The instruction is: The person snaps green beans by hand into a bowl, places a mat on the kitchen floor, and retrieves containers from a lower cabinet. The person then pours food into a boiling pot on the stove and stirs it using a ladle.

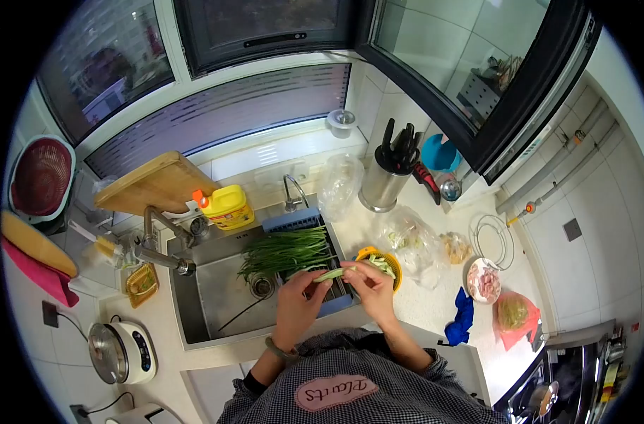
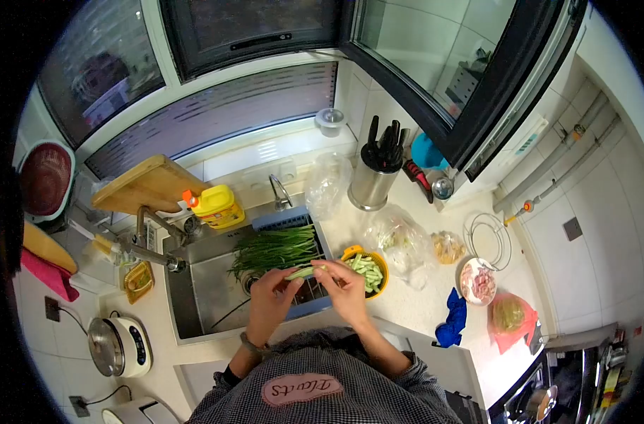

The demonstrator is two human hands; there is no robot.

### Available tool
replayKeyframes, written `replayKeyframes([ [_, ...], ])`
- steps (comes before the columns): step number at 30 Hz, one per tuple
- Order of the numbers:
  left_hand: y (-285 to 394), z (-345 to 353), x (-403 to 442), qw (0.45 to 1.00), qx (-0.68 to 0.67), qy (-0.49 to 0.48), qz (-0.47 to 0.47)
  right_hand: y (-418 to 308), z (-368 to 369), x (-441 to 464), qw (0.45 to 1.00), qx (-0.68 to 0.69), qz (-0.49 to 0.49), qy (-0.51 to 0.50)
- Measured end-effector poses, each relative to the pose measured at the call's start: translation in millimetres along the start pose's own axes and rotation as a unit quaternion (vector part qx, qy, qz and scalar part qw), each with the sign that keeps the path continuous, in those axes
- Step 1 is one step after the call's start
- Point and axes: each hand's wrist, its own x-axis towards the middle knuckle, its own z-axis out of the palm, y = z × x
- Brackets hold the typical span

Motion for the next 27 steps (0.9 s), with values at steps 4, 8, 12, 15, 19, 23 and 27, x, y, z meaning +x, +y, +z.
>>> replayKeyframes([
  [4,0.9,4.8,-3.2,0.993,0.056,0.083,0.064,-4.4,27.2,-15.4,0.959,-0.198,-0.171,0.107],
  [8,2.3,11.3,-8.7,0.985,0.084,0.123,0.084,13.4,32.0,-25.3,0.909,-0.250,-0.297,0.151],
  [12,-4.2,14.7,-8.9,0.983,0.093,0.132,0.084,23.8,33.4,-27.8,0.875,-0.296,-0.357,0.136],
  [15,-9.1,19.5,-9.1,0.975,0.129,0.148,0.100,31.3,38.8,-28.7,0.877,-0.285,-0.359,0.148],
  [19,-5.7,27.0,-0.2,0.990,0.015,0.128,0.055,20.7,34.4,-30.2,0.975,-0.083,-0.067,0.195],
  [23,-12.8,34.5,4.2,0.973,-0.215,0.004,-0.090,43.9,-1.3,-6.8,0.815,0.505,0.197,0.205],
  [27,-55.7,77.0,14.9,0.973,-0.215,-0.070,-0.051,86.0,-46.7,-5.7,0.839,0.457,0.185,0.231],
])
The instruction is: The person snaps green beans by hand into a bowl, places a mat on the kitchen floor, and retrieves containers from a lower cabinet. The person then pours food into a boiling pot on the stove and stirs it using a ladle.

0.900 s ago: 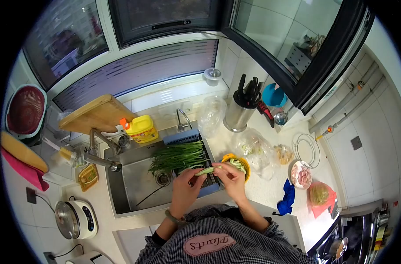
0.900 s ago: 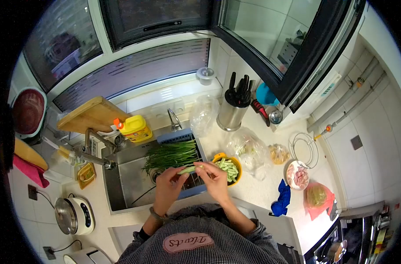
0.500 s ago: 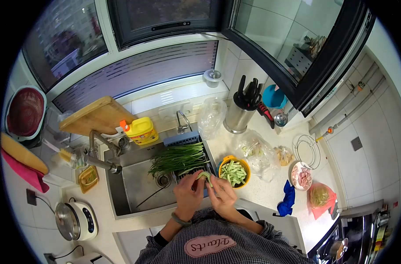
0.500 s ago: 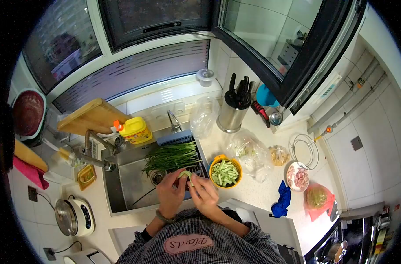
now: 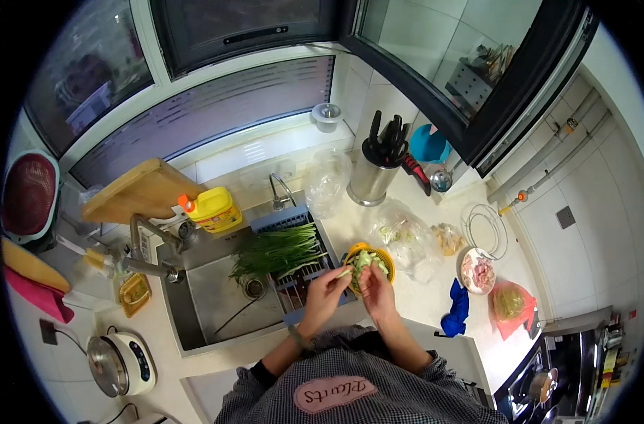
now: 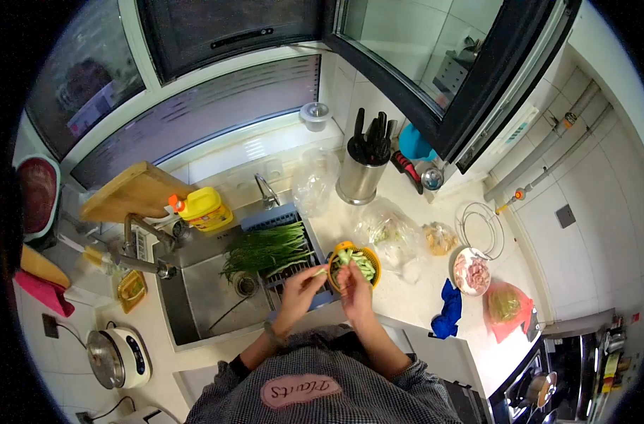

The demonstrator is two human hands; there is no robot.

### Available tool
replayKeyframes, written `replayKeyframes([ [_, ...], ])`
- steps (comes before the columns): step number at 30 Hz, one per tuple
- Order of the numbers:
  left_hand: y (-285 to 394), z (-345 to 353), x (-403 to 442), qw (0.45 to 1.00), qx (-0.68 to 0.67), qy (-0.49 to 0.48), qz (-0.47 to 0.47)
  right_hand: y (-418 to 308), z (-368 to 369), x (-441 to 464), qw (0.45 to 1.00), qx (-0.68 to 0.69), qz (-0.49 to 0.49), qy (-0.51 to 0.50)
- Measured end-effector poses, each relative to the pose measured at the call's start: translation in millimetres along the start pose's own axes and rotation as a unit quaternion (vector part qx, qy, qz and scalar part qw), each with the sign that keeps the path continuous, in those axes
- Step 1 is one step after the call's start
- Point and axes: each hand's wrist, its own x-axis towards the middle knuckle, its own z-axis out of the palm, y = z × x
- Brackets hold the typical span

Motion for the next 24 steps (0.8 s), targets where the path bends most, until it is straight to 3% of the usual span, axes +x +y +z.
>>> replayKeyframes([
  [1,-25.3,6.4,6.1,0.999,0.022,-0.029,-0.016,1.2,-14.6,12.5,0.998,-0.004,-0.023,0.063],
  [3,-52.8,18.8,12.5,0.997,0.041,-0.054,-0.035,0.0,-39.7,27.4,0.996,-0.039,-0.022,0.076],
  [5,-67.7,25.2,15.9,0.992,0.104,-0.051,0.042,-4.8,-57.3,35.8,0.992,-0.071,0.012,0.106],
  [6,-89.2,16.3,21.3,0.992,0.105,-0.050,0.040,-8.7,-65.4,36.9,0.992,-0.071,0.014,0.107],
  [7,-120.7,-0.8,27.4,0.979,0.199,-0.048,-0.011,-12.2,-74.4,35.3,0.990,-0.055,0.035,0.122],
  [8,-148.1,-19.7,31.1,0.954,0.291,-0.047,-0.062,-12.9,-80.7,32.6,0.988,-0.038,0.055,0.138],
  [10,-182.9,-62.5,36.2,0.831,0.551,-0.061,-0.047,-13.3,-81.2,22.8,0.988,-0.061,0.030,0.138],
  [12,-188.8,-84.6,31.4,0.759,0.640,-0.007,-0.119,-15.8,-83.0,16.4,0.988,-0.054,0.028,0.142],
  [13,-213.9,-99.8,30.2,0.760,0.639,-0.011,-0.118,-16.5,-84.3,14.6,0.988,-0.053,0.025,0.145],
  [15,-287.6,-127.0,33.4,0.670,0.741,0.041,-0.019,-16.8,-84.7,11.7,0.988,-0.063,0.047,0.136],
  [19,-296.1,-138.4,40.0,0.651,0.755,0.074,-0.028,-12.7,-69.0,4.5,0.986,-0.101,0.048,0.120],
  [22,-270.2,-139.8,30.8,0.628,0.778,-0.007,-0.026,-7.9,-61.4,6.4,0.984,-0.141,0.071,0.082],
  [24,-211.1,-128.4,17.0,0.726,0.688,-0.006,0.017,-0.3,-52.9,11.2,0.969,-0.227,0.098,0.029],
])
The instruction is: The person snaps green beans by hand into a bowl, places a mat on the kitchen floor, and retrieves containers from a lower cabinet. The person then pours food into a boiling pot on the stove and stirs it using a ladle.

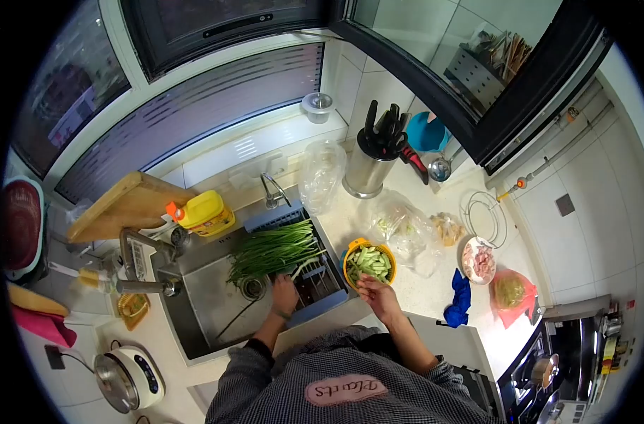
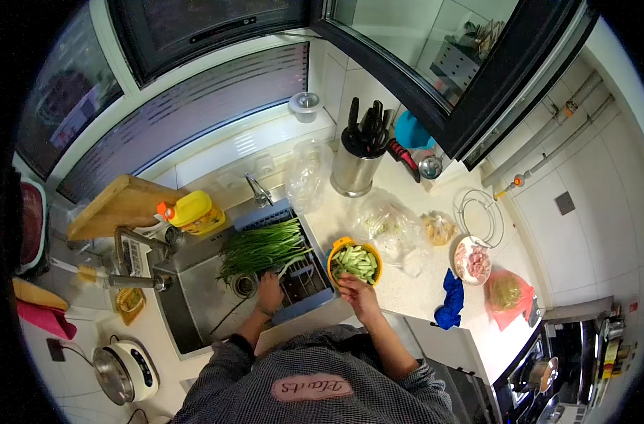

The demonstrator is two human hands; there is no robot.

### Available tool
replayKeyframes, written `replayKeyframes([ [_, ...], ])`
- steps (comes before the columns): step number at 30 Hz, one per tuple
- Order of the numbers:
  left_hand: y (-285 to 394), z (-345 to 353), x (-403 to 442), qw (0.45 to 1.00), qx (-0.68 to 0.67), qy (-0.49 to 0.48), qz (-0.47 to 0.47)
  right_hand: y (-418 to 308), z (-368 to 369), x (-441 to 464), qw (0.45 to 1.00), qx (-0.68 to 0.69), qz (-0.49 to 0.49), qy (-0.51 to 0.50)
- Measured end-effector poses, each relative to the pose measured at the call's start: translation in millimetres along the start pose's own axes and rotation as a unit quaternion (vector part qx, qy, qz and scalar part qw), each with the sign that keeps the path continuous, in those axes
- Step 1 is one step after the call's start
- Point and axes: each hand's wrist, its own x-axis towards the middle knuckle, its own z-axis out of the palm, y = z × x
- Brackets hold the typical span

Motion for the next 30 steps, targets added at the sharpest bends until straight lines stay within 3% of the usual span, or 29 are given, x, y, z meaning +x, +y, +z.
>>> replayKeyframes([
  [1,6.4,-30.2,-3.4,1.000,0.003,0.000,0.001,2.4,6.8,5.1,0.999,-0.039,0.008,-0.030],
  [3,21.4,-87.9,-11.4,0.953,-0.290,-0.087,-0.019,-1.5,35.8,4.9,0.996,-0.088,0.007,-0.025],
  [4,26.5,-109.8,-16.2,0.953,-0.289,-0.086,-0.020,-5.4,51.8,2.4,0.990,-0.138,0.005,-0.019],
  [6,34.5,-149.4,-26.5,0.951,-0.288,-0.020,0.115,-10.5,69.8,1.4,0.989,-0.136,-0.026,-0.042],
  [8,40.0,-188.7,-32.8,0.948,-0.295,0.003,0.121,-13.9,80.2,3.7,0.970,-0.168,-0.134,-0.117],
  [10,42.6,-213.2,-35.2,0.928,-0.357,-0.023,0.107,-22.5,93.4,-5.2,0.963,-0.192,-0.139,-0.126],
  [14,58.9,-233.2,-33.3,0.905,-0.414,0.053,0.082,-25.1,118.3,-24.5,0.953,-0.173,-0.212,-0.129],
  [16,64.3,-239.6,-31.6,0.913,-0.404,0.058,-0.001,-23.0,122.6,-30.7,0.931,-0.200,-0.274,-0.137],
  [18,68.4,-243.2,-31.5,0.918,-0.384,0.097,-0.009,-18.2,123.8,-36.5,0.915,-0.229,-0.306,-0.130],
  [21,75.2,-239.9,-30.2,0.911,-0.364,0.191,-0.033,-16.0,137.5,-62.1,0.772,-0.408,-0.483,-0.069],
  [24,80.0,-240.9,-28.5,0.896,-0.350,0.271,-0.044,8.9,140.6,-66.9,0.734,-0.382,-0.555,-0.086],
  [30,92.5,-241.7,-30.6,0.860,-0.408,0.301,-0.051,10.7,134.7,-68.1,0.727,-0.364,-0.577,-0.074],
])
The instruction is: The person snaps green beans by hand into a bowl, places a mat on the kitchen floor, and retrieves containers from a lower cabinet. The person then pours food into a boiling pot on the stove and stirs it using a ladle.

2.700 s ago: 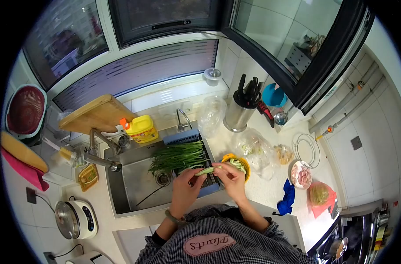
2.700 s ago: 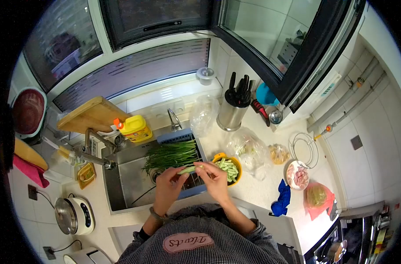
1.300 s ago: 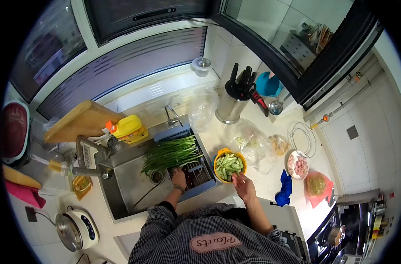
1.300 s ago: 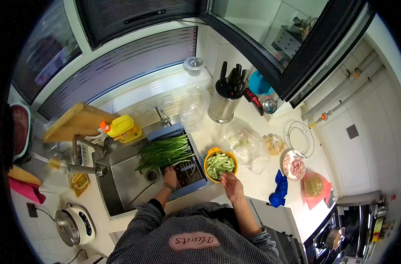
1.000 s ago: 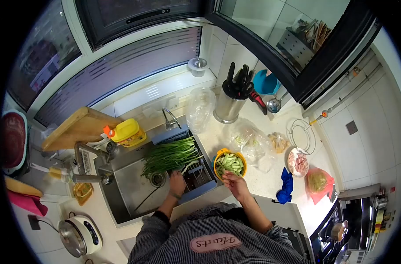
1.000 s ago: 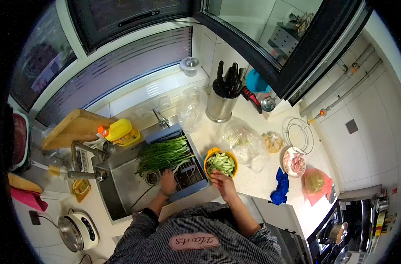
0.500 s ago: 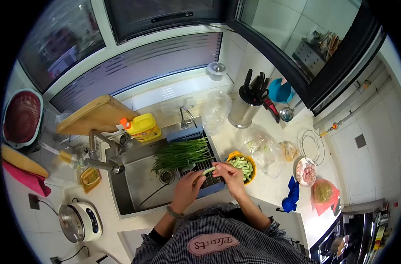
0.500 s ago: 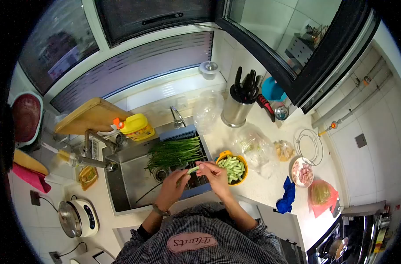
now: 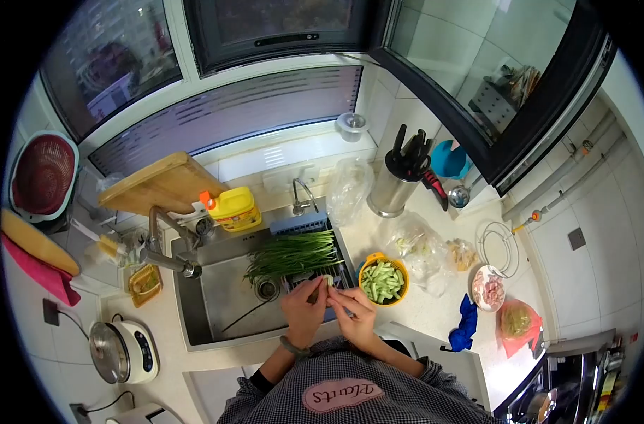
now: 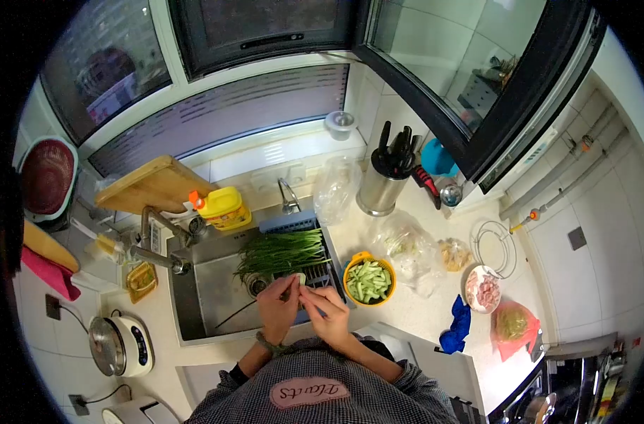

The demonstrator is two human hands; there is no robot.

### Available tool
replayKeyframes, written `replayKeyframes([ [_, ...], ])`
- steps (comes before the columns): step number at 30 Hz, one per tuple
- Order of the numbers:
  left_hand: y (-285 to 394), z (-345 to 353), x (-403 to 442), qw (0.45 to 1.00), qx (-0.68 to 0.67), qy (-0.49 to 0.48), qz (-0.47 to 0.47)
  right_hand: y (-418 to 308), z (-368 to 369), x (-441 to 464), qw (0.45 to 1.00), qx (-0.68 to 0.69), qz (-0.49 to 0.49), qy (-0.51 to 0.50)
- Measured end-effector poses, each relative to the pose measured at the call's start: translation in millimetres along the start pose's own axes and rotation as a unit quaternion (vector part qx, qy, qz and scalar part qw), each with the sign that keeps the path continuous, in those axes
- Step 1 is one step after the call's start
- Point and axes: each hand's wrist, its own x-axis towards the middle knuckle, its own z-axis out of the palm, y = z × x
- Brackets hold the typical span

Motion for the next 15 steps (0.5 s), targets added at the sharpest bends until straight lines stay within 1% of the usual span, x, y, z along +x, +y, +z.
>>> replayKeyframes([
  [2,1.3,0.3,2.7,1.000,-0.025,0.006,0.010,1.2,-3.7,2.3,1.000,0.012,0.001,-0.003],
  [3,11.7,-7.5,9.6,0.999,-0.022,-0.024,0.010,-1.2,-5.2,4.9,0.989,0.108,0.099,0.021],
  [4,19.6,-14.7,14.9,0.998,-0.017,-0.054,0.009,-4.9,-6.9,8.0,0.959,0.202,0.195,0.045],
  [5,23.5,-19.4,18.5,0.998,-0.017,-0.053,0.010,-11.9,-16.1,19.5,0.974,0.126,0.189,0.011],
  [6,26.0,-23.8,21.6,0.996,0.009,-0.087,0.027,-14.9,-24.3,29.0,0.974,0.126,0.188,0.010],
  [7,27.7,-27.6,23.8,0.991,0.035,-0.121,0.044,-16.9,-32.2,37.5,0.991,0.053,0.118,-0.048],
  [8,28.6,-30.8,25.3,0.991,0.035,-0.120,0.046,-19.4,-39.3,44.2,0.993,-0.022,0.046,-0.104],
  [9,29.3,-33.4,27.4,0.987,0.034,-0.143,0.063,-22.9,-45.2,49.3,0.989,-0.029,0.040,-0.139],
  [10,30.1,-35.7,29.0,0.982,0.032,-0.166,0.079,-21.4,-48.8,53.3,0.989,-0.029,0.039,-0.137],
  [11,31.4,-39.2,31.0,0.982,0.032,-0.167,0.080,-19.5,-51.4,56.6,0.985,0.005,0.054,-0.162],
  [12,32.8,-43.1,33.1,0.977,0.020,-0.198,0.079,-17.6,-53.5,57.8,0.979,0.039,0.068,-0.187],
  [13,33.6,-45.1,34.1,0.971,0.009,-0.228,0.077,-14.5,-55.1,57.1,0.979,0.039,0.068,-0.186],
  [14,33.9,-44.6,33.3,0.971,0.010,-0.228,0.078,-10.3,-56.1,55.7,0.945,0.180,0.183,-0.204],
  [15,34.2,-42.9,31.9,0.976,-0.036,-0.202,0.072,-6.7,-56.2,54.3,0.878,0.314,0.291,-0.215],
])
